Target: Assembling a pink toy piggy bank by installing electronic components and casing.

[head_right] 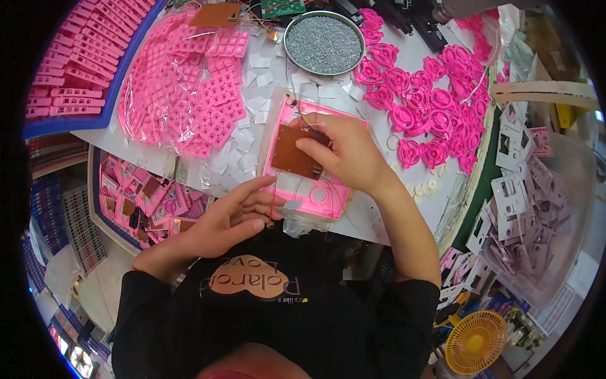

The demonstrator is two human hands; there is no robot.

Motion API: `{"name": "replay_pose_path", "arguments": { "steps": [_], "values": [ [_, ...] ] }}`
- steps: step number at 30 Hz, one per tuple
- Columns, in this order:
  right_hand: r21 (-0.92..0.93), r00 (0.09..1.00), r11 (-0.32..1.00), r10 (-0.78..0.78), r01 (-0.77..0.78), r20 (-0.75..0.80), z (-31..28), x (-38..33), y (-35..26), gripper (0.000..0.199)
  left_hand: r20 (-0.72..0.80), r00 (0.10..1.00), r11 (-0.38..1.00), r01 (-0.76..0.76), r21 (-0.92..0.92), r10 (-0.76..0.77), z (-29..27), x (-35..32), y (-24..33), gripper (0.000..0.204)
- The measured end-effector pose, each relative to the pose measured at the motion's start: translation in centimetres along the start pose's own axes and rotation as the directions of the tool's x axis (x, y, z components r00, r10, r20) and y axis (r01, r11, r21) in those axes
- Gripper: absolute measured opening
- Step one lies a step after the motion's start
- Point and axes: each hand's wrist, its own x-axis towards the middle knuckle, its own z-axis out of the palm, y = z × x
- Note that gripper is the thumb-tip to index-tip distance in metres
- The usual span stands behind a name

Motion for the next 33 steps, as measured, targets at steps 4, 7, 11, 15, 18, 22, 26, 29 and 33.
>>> {"name": "replay_pose_path", "arguments": {
  "steps": [4, 7, 11, 15, 18, 22, 26, 29, 33],
  "values": [
    [-0.351, 0.999, 0.935, -0.043, 0.046, 0.018, 0.6, 0.8, 0.5, 0.030, -0.123, 0.982, 0.848, -0.055, 0.527, 0.140, -0.1, -1.2, 1.9, 0.063],
    [-0.457, 0.996, 0.887, -0.083, 0.070, -0.009, 0.8, 0.7, -0.1, 0.029, -0.173, 0.899, 0.509, -0.062, 0.859, 0.403, -0.8, -0.5, 4.0, 0.047],
    [-0.525, 0.997, 0.849, -0.076, 0.049, -0.030, 1.1, 0.8, -0.7, 0.038, -0.040, 0.873, 0.267, -0.105, 0.958, 0.486, -1.6, 1.7, 4.5, 0.052],
    [-0.716, 0.981, 0.690, -0.050, -0.103, -0.189, 2.4, 0.4, -3.7, 0.055, 0.297, 0.879, -0.119, -0.272, 0.955, 0.373, -1.6, 4.3, 3.6, 0.061],
    [-0.782, 0.860, 0.623, -0.417, 0.034, -0.295, 1.7, -0.5, -2.7, 0.062, 0.329, 0.892, -0.217, -0.270, 0.938, 0.310, -1.6, 4.3, 3.8, 0.067],
    [-0.783, 0.952, 0.584, -0.304, 0.217, 0.037, 4.1, -4.3, -0.6, 0.056, 0.342, 0.896, -0.246, -0.277, 0.929, 0.283, -1.6, 4.7, 3.8, 0.068],
    [-0.822, 0.970, 0.547, -0.241, 0.158, 0.027, 4.9, -5.3, -1.1, 0.057, 0.310, 0.922, -0.187, -0.270, 0.945, 0.233, -1.2, 4.8, 4.1, 0.069],
    [-0.802, 0.970, 0.566, -0.234, 0.188, 0.062, 3.7, -5.1, -1.9, 0.052, 0.317, 0.934, -0.183, -0.288, 0.940, 0.163, -1.1, 5.3, 4.9, 0.070],
    [-0.596, 0.774, 0.734, -0.569, 0.326, -0.278, -3.2, -6.7, -3.5, 0.033, 0.292, 0.956, -0.122, -0.287, 0.950, 0.029, -1.3, 5.7, 6.8, 0.045]
  ]
}}
